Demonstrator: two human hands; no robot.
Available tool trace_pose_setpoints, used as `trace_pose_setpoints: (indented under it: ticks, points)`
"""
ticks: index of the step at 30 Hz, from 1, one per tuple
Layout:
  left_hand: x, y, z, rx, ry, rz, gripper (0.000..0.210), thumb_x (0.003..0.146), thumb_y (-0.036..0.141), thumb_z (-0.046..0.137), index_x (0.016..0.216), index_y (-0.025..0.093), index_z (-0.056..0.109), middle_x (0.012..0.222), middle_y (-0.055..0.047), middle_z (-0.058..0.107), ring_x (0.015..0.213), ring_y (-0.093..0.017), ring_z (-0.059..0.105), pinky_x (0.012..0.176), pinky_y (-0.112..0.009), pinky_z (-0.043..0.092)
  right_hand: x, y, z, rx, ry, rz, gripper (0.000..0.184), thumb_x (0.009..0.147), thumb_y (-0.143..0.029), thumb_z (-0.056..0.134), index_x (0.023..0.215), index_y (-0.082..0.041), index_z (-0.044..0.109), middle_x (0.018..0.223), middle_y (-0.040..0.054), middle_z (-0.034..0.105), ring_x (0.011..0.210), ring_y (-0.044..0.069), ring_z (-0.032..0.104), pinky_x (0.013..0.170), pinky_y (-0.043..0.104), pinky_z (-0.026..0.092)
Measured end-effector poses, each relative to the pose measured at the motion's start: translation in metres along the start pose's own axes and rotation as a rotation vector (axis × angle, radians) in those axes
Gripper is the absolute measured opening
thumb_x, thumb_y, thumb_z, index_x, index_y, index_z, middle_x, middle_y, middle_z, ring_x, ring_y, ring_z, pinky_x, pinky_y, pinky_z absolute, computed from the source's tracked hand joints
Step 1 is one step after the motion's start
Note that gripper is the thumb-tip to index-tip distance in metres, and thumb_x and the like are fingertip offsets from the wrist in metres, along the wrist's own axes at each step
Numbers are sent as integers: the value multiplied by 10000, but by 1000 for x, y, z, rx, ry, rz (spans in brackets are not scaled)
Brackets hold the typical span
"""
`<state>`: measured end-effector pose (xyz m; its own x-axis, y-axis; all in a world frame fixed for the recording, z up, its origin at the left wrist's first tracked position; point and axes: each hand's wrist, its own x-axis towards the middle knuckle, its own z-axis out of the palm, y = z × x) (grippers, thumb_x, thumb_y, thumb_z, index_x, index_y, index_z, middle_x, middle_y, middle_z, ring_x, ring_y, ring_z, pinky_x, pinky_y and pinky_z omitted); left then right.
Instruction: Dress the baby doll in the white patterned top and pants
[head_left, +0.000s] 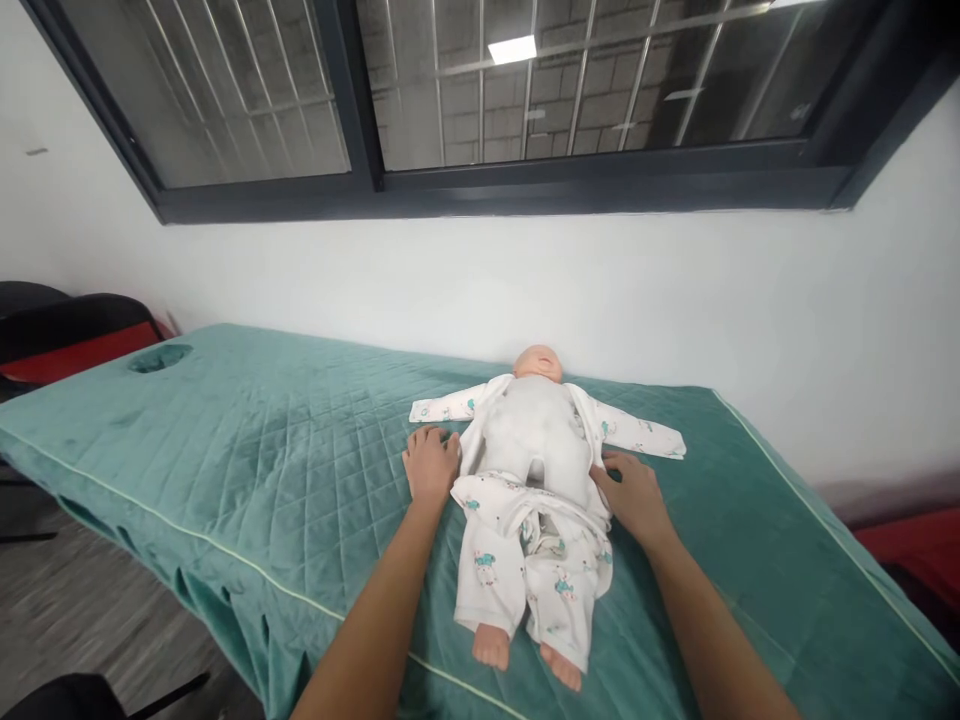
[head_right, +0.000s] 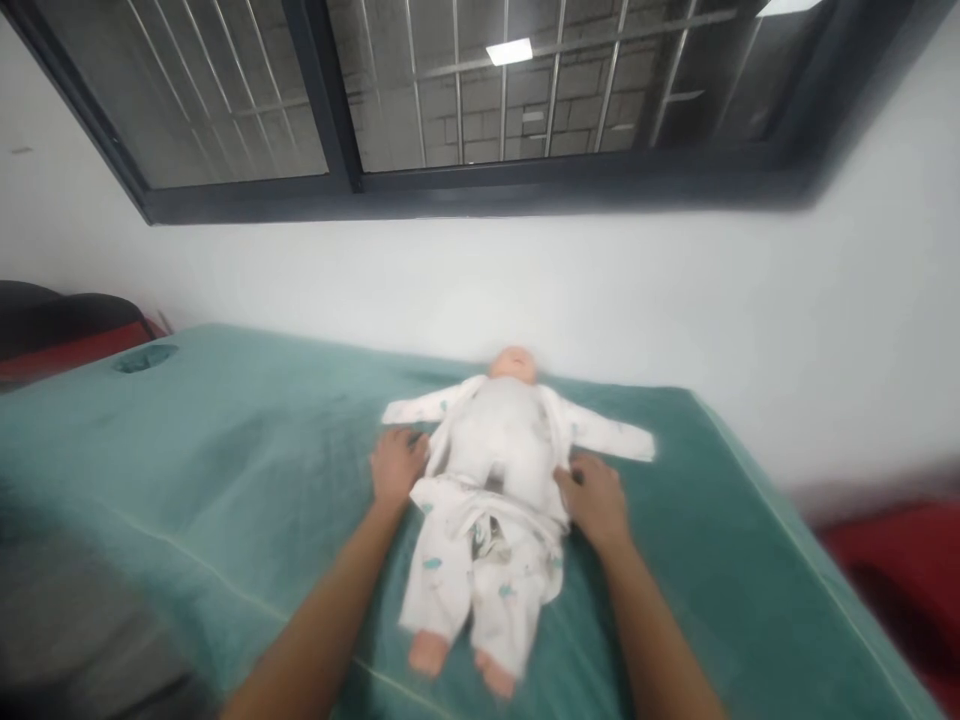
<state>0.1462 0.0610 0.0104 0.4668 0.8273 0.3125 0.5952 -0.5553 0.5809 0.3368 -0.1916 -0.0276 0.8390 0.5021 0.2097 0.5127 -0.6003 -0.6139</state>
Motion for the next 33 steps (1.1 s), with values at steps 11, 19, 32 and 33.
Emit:
trace_pose_setpoints:
  ticks: [11,19,32,33]
  points:
    - [2,-14,-2,-331,133,-117,226,854,401,487,868,194,578,857,-60,647,849,-220,595,850,-378,450,-2,19,-6,363,286,224,373,774,-519,515,899,-173,579,835,74,668,724,197,574,624,289,421]
    - [4,-21,-5,-439,342,-155,194,862,268,448,1014,175,525,1029,-76,602,955,-178,563,897,-320,452,6,29,-23,325,285,226,391,766,-481,527,986,-170,612,918,81,679,785,206,597,716,315,432]
    - [6,-23,2,-364,352,-125,220,808,132,432,998,173,536,1021,-74,558,963,-179,537,912,-338,441,-2,55,-47,-185,125,308,376,866,-456,441,1127,-231,593,1014,90,689,877,267,625,700,352,408]
    - [6,-23,2,-355,349,-117,238,794,111,426,996,171,537,1031,-79,551,973,-183,535,919,-345,440,-4,51,-46,-232,117,292,374,873,-456,428,1122,-232,596,1036,99,680,887,272,621,693,357,407]
